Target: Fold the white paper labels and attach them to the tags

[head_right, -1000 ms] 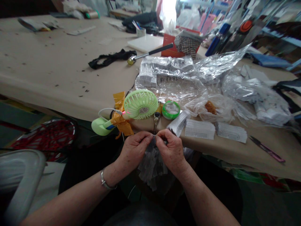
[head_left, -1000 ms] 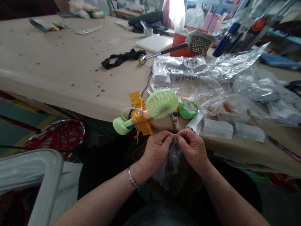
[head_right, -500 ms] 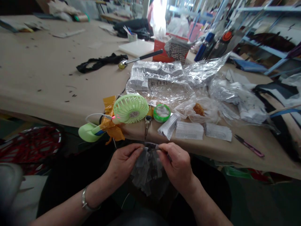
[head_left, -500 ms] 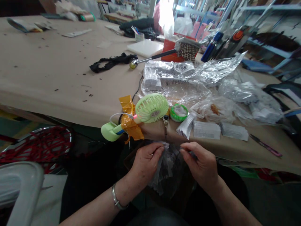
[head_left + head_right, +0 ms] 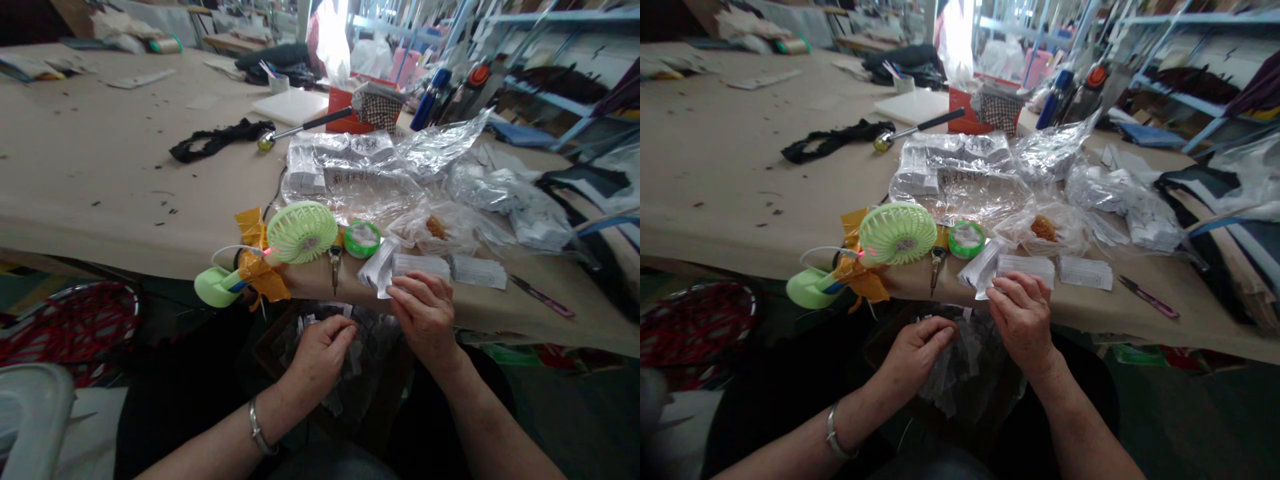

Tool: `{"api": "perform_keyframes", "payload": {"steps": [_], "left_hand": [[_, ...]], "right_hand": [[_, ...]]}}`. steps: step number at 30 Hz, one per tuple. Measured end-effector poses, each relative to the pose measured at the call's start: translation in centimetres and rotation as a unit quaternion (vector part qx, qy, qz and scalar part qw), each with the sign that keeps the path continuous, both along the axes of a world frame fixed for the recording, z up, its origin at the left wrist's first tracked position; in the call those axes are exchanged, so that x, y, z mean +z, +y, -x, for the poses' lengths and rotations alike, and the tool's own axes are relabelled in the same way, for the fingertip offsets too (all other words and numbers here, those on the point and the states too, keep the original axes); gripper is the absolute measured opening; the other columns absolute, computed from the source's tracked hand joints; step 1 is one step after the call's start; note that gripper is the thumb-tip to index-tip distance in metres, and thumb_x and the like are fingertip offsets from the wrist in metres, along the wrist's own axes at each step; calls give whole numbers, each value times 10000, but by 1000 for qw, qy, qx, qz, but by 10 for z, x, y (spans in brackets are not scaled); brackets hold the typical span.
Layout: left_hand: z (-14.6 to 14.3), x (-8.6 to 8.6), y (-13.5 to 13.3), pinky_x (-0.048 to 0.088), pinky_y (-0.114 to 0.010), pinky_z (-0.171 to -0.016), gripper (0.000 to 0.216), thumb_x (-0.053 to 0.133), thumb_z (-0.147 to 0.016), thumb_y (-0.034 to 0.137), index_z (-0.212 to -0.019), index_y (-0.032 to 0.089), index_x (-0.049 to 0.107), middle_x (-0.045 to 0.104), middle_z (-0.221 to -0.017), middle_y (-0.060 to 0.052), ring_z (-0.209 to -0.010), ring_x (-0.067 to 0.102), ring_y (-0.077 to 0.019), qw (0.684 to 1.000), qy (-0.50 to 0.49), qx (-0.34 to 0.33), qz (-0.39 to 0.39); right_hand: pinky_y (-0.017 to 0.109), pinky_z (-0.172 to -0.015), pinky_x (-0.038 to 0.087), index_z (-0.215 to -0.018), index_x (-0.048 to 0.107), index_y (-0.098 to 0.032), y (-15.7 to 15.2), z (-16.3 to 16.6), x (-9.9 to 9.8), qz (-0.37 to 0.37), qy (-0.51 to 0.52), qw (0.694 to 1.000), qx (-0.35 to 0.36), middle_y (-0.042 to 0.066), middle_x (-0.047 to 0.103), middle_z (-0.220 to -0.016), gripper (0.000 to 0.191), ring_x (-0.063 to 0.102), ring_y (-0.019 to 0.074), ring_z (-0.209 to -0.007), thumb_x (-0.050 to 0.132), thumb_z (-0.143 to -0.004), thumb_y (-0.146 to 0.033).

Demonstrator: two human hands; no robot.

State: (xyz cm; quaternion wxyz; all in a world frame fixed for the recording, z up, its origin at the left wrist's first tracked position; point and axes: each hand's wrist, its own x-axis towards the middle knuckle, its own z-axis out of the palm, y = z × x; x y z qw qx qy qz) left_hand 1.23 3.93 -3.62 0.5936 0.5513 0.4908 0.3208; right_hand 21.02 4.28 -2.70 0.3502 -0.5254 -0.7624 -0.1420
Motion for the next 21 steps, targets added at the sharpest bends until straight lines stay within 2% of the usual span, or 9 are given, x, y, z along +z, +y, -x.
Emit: {"api": "perform_keyframes", "payload": {"steps": [2,5,7,9,13,17,19,21], "left_hand": [[-10,7,2,439,-252,-673,154,576,-804,247,-738,150,676,660,-705,-37,-691,588,-150,992,-80,-6,99],[-25,17,5,476,-274,-678,253,576,-831,364,-882,129,656,669,-779,-66,-690,611,-147,930,-261,-14,259],[-35,22,7,485,-258,-647,283,587,-832,380,-907,114,646,661,-792,-69,-662,604,-128,887,-348,-15,304],[-44,24,10,463,-205,-574,210,624,-816,306,-850,99,641,638,-741,-47,-599,574,-94,870,-380,5,314],[-53,24,13,457,-182,-514,60,606,-805,153,-812,96,622,621,-679,-27,-537,566,-80,880,-347,51,321],[-53,23,11,505,-228,-532,104,556,-845,181,-855,98,618,656,-671,-65,-530,609,-117,907,-272,43,318],[-52,23,10,509,-227,-528,92,562,-840,177,-857,102,613,666,-670,-73,-530,621,-125,916,-244,45,316],[-53,22,9,508,-222,-521,78,570,-834,171,-858,107,606,670,-672,-74,-533,628,-128,920,-226,50,318]], "right_hand": [[411,-940,397,-922,693,-246,-6,-1,5,-12,19,999,24,17,718,-949,162,590,212,-1007,641,-807,-145],[427,-920,424,-933,681,-233,-23,2,9,-9,29,997,76,32,712,-948,170,591,220,-1015,638,-805,-129],[438,-912,432,-931,674,-220,-35,6,9,4,31,994,101,42,711,-955,162,586,227,-1023,632,-807,-124],[439,-908,437,-937,670,-210,-45,7,9,21,29,993,115,47,710,-960,166,580,231,-1025,626,-809,-114],[431,-920,450,-1030,643,-196,-44,-3,8,42,17,994,103,65,689,-1014,223,558,238,-1051,609,-824,-118],[459,-920,457,-1167,589,-105,-25,-19,4,55,-37,997,-30,146,638,-1090,360,523,293,-1078,619,-833,-235],[462,-906,455,-1145,610,-101,-18,-23,0,67,-76,992,-77,144,641,-1081,338,528,300,-1050,606,-838,-242],[434,-890,454,-1078,651,-138,-15,-25,-3,66,-89,990,-87,110,663,-1039,247,549,274,-1013,581,-851,-206]]}}
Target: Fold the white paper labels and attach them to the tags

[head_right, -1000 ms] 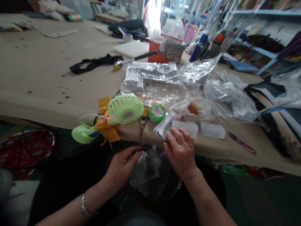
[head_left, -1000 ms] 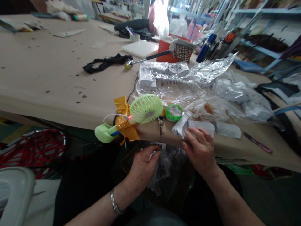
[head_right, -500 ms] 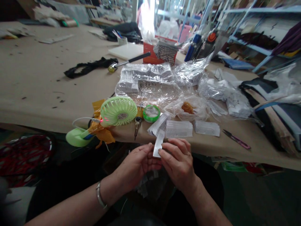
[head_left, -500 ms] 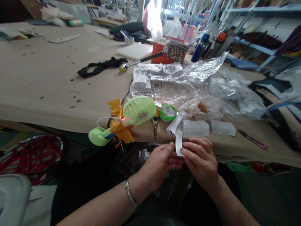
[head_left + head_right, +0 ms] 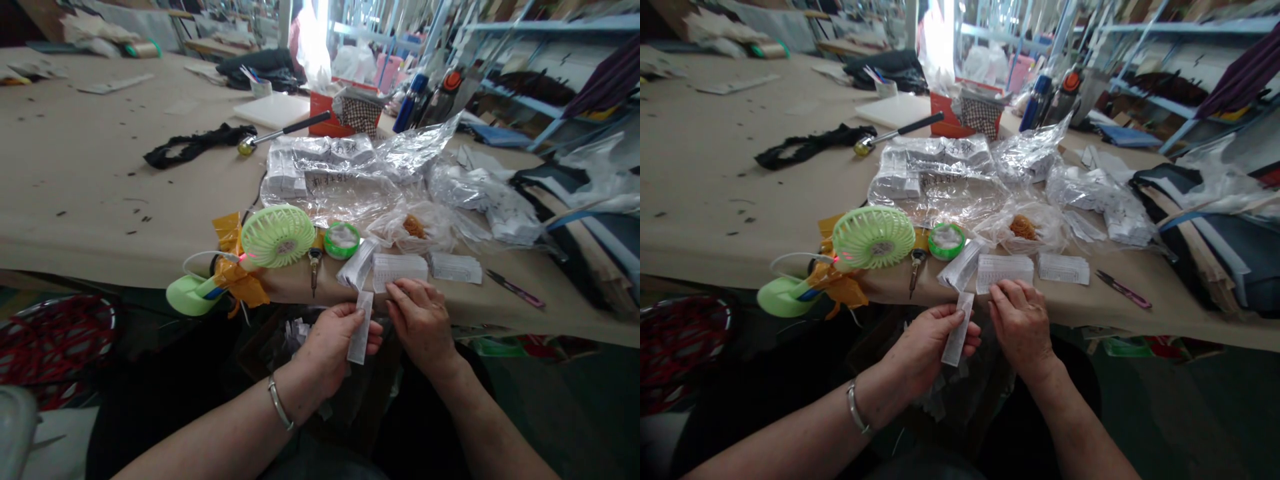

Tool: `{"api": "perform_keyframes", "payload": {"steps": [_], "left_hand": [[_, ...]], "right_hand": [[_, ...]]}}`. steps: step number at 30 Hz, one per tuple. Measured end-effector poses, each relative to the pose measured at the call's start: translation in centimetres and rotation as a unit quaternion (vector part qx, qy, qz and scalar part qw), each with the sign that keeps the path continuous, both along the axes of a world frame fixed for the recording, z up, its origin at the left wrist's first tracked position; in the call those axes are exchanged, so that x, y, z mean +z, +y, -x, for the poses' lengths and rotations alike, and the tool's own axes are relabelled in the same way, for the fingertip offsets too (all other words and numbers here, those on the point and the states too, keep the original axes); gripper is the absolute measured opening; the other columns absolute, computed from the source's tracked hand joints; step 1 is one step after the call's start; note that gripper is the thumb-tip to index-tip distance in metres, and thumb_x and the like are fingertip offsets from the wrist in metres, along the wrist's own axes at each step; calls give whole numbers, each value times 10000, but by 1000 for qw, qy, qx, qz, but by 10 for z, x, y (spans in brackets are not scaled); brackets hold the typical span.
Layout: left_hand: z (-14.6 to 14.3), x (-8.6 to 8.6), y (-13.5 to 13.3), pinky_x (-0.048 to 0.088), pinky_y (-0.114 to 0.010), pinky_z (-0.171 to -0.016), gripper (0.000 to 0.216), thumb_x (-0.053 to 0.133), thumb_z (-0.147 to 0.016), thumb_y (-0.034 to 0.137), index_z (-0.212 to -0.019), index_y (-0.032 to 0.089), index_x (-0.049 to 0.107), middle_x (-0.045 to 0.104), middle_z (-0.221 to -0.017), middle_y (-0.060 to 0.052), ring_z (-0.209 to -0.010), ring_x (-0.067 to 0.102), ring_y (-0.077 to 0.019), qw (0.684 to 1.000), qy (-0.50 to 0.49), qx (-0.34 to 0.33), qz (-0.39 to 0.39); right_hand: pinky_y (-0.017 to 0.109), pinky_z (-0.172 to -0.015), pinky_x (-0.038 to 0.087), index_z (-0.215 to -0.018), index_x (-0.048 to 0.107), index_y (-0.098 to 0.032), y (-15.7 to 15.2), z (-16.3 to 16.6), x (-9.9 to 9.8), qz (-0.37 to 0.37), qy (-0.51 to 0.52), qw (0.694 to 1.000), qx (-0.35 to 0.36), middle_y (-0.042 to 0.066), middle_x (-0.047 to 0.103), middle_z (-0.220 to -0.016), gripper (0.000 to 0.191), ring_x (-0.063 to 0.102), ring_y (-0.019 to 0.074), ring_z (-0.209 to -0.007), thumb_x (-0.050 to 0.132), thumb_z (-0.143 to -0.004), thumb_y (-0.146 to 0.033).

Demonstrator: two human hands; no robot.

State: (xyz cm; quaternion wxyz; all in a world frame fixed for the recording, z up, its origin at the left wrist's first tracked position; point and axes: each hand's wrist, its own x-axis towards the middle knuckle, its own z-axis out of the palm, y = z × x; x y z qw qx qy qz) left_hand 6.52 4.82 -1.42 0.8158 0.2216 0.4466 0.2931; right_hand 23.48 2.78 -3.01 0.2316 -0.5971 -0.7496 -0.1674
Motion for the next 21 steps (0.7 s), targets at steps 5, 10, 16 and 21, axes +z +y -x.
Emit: {"api": "perform_keyframes", "payload": {"steps": [5,10,16,21], "left_hand": [[-2,0,1,497,-208,-506,81,541,-838,144,-862,105,608,672,-681,-74,-517,615,-114,1000,19,-12,0],[-3,1,2,488,-228,-507,120,537,-834,168,-876,100,626,669,-689,-71,-500,599,-113,999,13,-43,12],[-3,6,0,377,-180,-472,133,696,-659,165,-745,65,679,619,-628,-42,-486,527,-74,994,-100,-50,-3],[-2,9,-4,342,-171,-470,199,743,-630,232,-723,66,685,620,-647,-45,-508,511,-68,992,-122,-14,20]], "right_hand": [[395,-869,454,-893,692,-186,2,-5,-4,-33,64,997,14,58,697,-916,125,583,223,-937,574,-857,-171],[389,-853,483,-900,688,-217,-5,-3,1,-55,182,980,67,55,677,-909,149,592,208,-940,577,-843,-136],[416,-872,489,-880,691,-262,-24,19,4,-3,195,950,242,23,675,-880,172,566,208,-1000,601,-827,-125],[424,-893,478,-883,688,-228,-25,23,-3,13,195,944,266,35,688,-878,158,557,212,-1022,600,-827,-109]]}}
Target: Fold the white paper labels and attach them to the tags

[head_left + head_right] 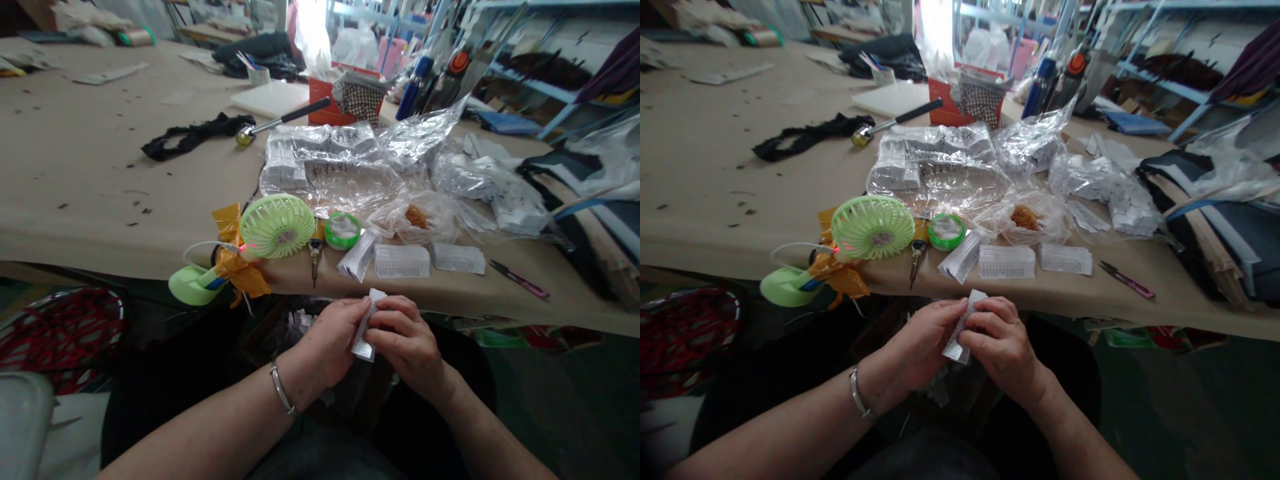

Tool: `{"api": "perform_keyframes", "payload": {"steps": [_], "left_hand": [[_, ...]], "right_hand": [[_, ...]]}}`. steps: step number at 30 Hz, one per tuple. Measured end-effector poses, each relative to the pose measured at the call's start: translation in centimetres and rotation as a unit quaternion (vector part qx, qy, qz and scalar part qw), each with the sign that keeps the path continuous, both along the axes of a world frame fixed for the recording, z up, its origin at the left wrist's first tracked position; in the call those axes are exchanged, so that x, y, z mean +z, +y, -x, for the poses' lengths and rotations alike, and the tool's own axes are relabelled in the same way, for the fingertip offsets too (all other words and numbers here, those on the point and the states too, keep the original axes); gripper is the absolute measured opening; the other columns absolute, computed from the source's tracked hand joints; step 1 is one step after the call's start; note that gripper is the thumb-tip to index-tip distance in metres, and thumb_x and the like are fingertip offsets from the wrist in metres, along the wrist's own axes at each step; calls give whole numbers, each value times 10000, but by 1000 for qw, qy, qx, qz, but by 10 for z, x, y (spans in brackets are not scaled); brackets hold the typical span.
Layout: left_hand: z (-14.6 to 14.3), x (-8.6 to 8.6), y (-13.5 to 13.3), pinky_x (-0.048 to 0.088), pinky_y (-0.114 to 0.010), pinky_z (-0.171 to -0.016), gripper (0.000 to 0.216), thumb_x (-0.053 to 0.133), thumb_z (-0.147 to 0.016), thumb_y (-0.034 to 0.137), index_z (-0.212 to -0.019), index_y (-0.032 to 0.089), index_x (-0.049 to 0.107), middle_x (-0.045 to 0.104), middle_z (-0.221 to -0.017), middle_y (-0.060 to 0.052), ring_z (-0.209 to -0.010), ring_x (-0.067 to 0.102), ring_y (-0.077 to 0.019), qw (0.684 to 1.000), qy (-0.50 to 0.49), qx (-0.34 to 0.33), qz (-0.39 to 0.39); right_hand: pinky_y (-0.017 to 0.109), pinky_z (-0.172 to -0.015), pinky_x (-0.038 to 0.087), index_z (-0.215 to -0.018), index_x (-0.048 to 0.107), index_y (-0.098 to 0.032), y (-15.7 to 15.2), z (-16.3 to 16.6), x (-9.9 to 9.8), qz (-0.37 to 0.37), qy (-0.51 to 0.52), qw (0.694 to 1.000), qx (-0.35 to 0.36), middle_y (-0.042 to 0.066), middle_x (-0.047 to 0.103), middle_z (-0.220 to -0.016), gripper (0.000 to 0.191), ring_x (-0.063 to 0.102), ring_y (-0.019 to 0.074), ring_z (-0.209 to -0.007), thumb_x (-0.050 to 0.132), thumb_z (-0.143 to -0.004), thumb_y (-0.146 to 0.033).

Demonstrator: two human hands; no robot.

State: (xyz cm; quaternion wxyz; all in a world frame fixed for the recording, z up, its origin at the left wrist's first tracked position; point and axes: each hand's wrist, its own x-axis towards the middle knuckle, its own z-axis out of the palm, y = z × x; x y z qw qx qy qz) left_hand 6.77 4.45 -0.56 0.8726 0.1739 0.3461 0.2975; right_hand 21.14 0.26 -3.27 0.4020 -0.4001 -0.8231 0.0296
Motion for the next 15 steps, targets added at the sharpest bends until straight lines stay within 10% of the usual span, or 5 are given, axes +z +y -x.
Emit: {"api": "perform_keyframes", "payload": {"steps": [7,15], "left_hand": [[0,1,0,404,-180,-486,116,679,-731,187,-756,74,667,631,-637,-46,-498,546,-80,999,50,-14,-15],[0,-2,-2,519,-258,-561,74,539,-861,166,-844,103,575,674,-688,-79,-563,639,-142,985,168,-40,6]], "right_hand": [[418,-941,480,-1066,627,-214,-5,-10,3,20,-13,1000,-8,54,679,-989,260,539,226,-1099,603,-826,-115],[551,-961,396,-1328,453,-123,15,-96,-3,23,-184,903,-387,191,520,-1277,587,429,353,-1211,511,-870,-486]]}}
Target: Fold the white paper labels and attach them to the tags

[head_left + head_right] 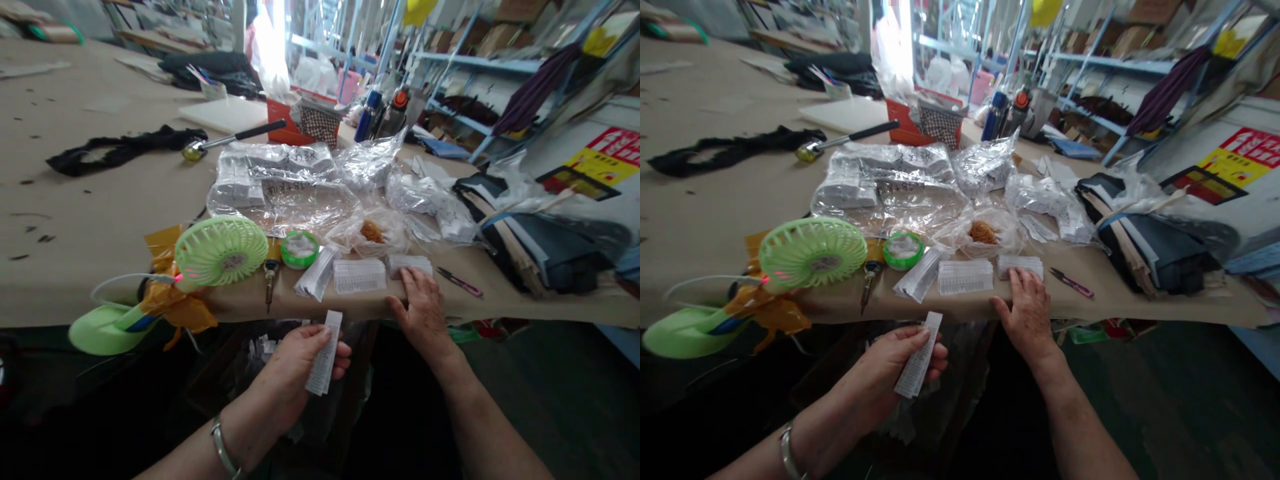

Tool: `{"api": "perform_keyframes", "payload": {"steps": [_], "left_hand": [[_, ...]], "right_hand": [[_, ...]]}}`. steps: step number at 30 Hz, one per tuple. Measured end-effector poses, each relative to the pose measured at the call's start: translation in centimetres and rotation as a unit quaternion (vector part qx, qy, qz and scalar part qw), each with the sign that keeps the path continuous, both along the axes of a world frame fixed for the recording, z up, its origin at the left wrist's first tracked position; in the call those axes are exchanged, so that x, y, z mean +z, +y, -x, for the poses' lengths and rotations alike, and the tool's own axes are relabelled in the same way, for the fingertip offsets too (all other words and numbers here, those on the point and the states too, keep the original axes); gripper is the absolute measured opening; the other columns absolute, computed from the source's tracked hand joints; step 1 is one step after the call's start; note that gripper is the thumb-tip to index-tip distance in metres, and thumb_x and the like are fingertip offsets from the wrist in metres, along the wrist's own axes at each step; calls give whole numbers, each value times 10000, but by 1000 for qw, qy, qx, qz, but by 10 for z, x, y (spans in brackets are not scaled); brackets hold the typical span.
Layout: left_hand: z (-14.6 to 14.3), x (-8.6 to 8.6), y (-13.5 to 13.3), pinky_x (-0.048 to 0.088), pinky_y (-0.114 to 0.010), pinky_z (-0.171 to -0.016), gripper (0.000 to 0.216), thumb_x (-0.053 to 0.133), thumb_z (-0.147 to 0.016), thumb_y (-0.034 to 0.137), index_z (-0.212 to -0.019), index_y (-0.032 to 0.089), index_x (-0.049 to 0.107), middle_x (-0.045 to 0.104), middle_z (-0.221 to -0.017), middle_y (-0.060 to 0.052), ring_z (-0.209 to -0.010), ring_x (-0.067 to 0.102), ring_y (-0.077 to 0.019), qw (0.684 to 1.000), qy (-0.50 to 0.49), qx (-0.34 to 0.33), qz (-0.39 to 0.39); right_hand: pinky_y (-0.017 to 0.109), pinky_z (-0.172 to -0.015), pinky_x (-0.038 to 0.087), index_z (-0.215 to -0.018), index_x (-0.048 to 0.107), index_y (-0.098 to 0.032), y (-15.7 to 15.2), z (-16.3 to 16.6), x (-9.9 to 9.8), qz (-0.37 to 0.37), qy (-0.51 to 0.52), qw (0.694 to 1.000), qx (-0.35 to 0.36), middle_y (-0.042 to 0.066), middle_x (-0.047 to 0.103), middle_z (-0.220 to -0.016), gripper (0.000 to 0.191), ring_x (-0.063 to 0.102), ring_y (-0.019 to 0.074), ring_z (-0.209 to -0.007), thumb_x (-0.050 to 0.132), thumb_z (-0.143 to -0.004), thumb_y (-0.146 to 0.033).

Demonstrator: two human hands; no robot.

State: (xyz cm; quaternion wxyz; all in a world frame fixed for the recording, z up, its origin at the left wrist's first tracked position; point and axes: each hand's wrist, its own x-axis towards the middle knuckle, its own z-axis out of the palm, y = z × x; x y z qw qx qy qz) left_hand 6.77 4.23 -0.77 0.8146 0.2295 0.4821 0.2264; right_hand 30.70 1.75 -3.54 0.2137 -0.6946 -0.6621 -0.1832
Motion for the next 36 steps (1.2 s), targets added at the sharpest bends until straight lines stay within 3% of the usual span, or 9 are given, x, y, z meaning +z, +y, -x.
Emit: {"api": "perform_keyframes", "payload": {"steps": [3,6,15,18,20,24,26,30,36], "left_hand": [[0,-1,-2,527,-260,-561,77,545,-861,172,-850,101,574,674,-685,-79,-568,642,-143,1000,-2,0,1],[0,-2,-3,527,-257,-549,80,542,-861,167,-858,96,580,674,-679,-82,-564,642,-145,1000,5,4,2],[2,2,-4,508,-228,-507,91,544,-854,155,-798,100,591,675,-655,-83,-517,624,-130,1000,4,10,-8],[2,1,-6,502,-222,-508,93,548,-854,171,-807,106,596,681,-676,-87,-511,614,-120,1000,-4,8,-8],[2,-1,-7,496,-223,-510,112,550,-853,186,-812,101,612,681,-683,-95,-509,608,-119,1000,-23,6,-7],[3,-5,-9,444,-198,-490,113,650,-772,196,-786,85,644,655,-669,-71,-489,565,-92,995,-92,34,-10],[5,-8,-9,394,-172,-471,121,704,-700,184,-738,85,645,640,-671,-56,-507,548,-79,992,-108,66,-22],[11,-10,-9,379,-172,-495,110,704,-660,168,-714,96,641,628,-685,-48,-577,571,-97,989,-106,94,-33],[15,-8,-9,346,-184,-471,152,727,-661,215,-695,93,642,591,-597,-17,-480,505,-70,987,-128,96,-19]], "right_hand": [[516,-968,387,-1290,509,-151,-5,-9,-6,35,-42,998,3,154,545,-1280,501,443,333,-1203,502,-887,-448],[477,-977,391,-1246,554,-164,-14,-11,-10,16,-38,999,34,125,596,-1216,379,472,290,-1174,489,-912,-331],[440,-905,491,-959,680,-207,-19,-25,-10,-90,126,984,86,73,695,-980,150,624,219,-982,553,-880,-215],[448,-899,505,-952,674,-210,-22,-3,0,-138,204,967,65,72,687,-987,133,642,215,-954,571,-869,-221],[473,-927,491,-967,672,-235,-25,24,7,-159,241,952,103,59,681,-999,153,635,226,-997,596,-846,-180],[431,-834,544,-1003,664,-271,-31,88,14,-73,258,911,313,41,693,-945,253,630,227,-1013,593,-823,-108],[402,-821,546,-999,672,-256,-32,111,11,-43,230,901,364,43,703,-910,240,625,216,-1008,576,-835,-109],[404,-874,507,-963,691,-237,-31,125,1,-40,188,905,381,38,711,-891,207,609,206,-1022,572,-846,-115],[409,-838,502,-893,707,-269,-28,116,4,-26,221,909,353,24,691,-833,200,593,205,-974,589,-829,-121]]}}
